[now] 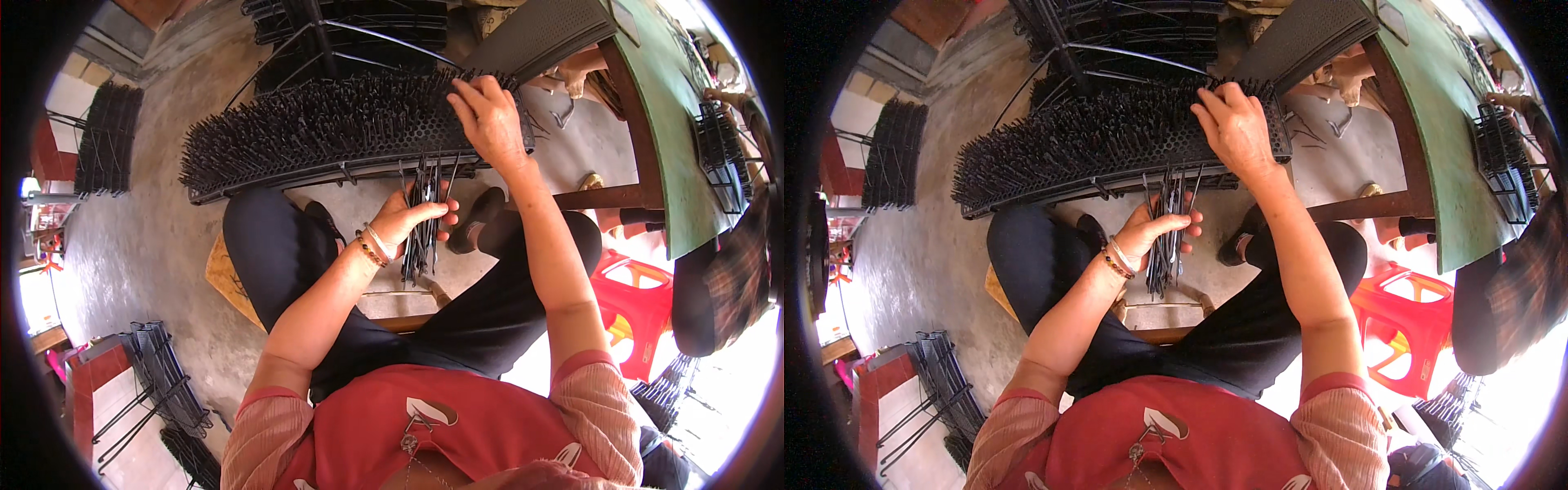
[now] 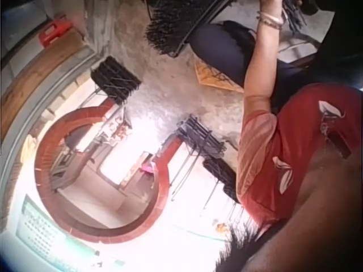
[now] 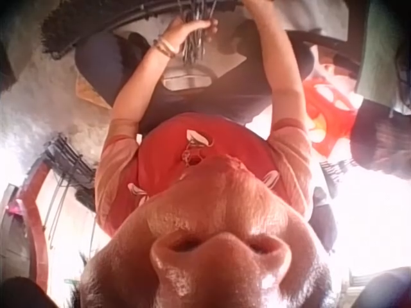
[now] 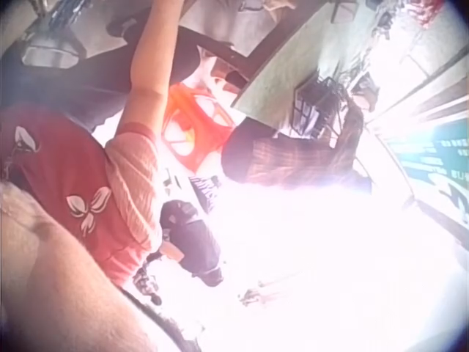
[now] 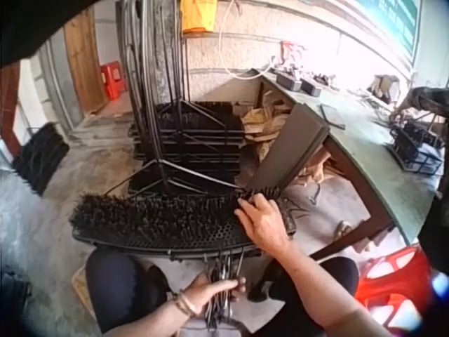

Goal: Insert bundles of plastic bristles into a perforated brush base.

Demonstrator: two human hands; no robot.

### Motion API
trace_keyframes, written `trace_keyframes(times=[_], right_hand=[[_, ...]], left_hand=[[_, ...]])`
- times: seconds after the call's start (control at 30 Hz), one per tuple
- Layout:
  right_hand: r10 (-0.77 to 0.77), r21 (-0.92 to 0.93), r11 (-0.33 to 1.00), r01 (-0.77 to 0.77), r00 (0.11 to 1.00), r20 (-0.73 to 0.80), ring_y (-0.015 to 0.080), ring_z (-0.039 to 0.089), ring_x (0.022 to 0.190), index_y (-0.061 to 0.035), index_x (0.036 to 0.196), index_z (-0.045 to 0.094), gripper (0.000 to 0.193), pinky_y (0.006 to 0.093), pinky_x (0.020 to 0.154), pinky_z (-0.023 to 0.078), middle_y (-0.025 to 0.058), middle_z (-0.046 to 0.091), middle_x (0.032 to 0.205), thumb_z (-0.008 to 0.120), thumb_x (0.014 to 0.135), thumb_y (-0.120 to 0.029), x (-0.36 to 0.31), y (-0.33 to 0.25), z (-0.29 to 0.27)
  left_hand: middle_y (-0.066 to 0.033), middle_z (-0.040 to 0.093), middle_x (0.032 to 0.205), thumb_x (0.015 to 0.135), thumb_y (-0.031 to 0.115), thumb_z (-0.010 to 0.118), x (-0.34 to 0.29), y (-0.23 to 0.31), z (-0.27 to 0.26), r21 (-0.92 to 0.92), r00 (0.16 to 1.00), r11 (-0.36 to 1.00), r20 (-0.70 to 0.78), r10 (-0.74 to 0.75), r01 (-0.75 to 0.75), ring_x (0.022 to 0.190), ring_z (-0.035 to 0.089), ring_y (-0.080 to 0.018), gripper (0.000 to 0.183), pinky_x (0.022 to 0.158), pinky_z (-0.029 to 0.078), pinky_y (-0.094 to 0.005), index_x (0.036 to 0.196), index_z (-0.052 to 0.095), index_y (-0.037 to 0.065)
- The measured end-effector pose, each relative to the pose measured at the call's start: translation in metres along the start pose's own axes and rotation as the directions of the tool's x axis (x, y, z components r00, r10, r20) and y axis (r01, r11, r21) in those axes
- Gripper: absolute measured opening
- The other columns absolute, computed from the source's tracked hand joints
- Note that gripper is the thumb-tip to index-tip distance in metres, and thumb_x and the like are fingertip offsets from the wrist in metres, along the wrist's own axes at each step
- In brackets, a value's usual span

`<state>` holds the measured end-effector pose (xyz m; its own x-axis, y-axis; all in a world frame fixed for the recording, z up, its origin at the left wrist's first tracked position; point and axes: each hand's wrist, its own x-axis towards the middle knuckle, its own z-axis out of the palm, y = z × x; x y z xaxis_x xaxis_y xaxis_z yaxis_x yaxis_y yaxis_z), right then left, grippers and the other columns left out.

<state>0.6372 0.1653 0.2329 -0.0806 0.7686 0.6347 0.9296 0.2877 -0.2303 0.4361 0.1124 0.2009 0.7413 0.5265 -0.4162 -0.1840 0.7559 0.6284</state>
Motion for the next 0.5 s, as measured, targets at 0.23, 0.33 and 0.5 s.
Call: trace_keyframes(times=[0.23, 0.33, 0.5], right_hand=[[0.318, 0.34, 0.642, -0.687, 0.643, 0.697, 0.0098, 0.055, 0.066, 0.0013, 0.089, 0.069, 0.039, 0.0272, 0.057, 0.044, 0.0097, 0.064, 0.071, 0.069, 0.08, -0.036, -0.008, -0.014, -0.048], [0.184, 0.503, 0.484, -0.716, 0.646, 0.741, 0.0076, 0.055, 0.065, 0.004, 0.086, 0.068, 0.029, 0.0245, 0.058, 0.045, 0.0062, 0.064, 0.071, 0.066, 0.084, -0.025, -0.018, -0.027, -0.037], [0.365, 0.567, 0.344, -0.748, 0.663, 0.653, 0.0066, 0.057, 0.068, 0.0024, 0.097, 0.066, 0.022, 0.0218, 0.062, 0.046, 0.0038, 0.065, 0.077, 0.064, 0.085, -0.016, -0.012, -0.013, -0.037]], left_hand=[[-0.0104, 0.062, 0.102, 0.081, 0.007, 0.063, -0.003, 0.004, 0.003, -0.03, 0.993, 0.993, -0.03, 0.111, -0.112, 0.088, 0.063, -0.0195, 0.039, 0.065, 0.055, -0.0339, 0.117, 0.048, 0.007], [-0.0111, 0.062, 0.104, 0.082, 0.009, 0.061, -0.004, 0.005, 0.003, 0.018, 0.989, 0.99, -0.03, 0.141, -0.141, 0.088, 0.063, -0.0194, 0.039, 0.065, 0.055, -0.034, 0.119, 0.047, 0.007], [-0.0142, 0.061, 0.107, 0.084, 0.008, 0.058, 0.0, -0.003, 0.003, -0.019, 0.995, 0.995, -0.023, 0.094, -0.095, 0.088, 0.063, -0.0208, 0.037, 0.065, 0.055, -0.0335, 0.119, 0.046, 0.005]])
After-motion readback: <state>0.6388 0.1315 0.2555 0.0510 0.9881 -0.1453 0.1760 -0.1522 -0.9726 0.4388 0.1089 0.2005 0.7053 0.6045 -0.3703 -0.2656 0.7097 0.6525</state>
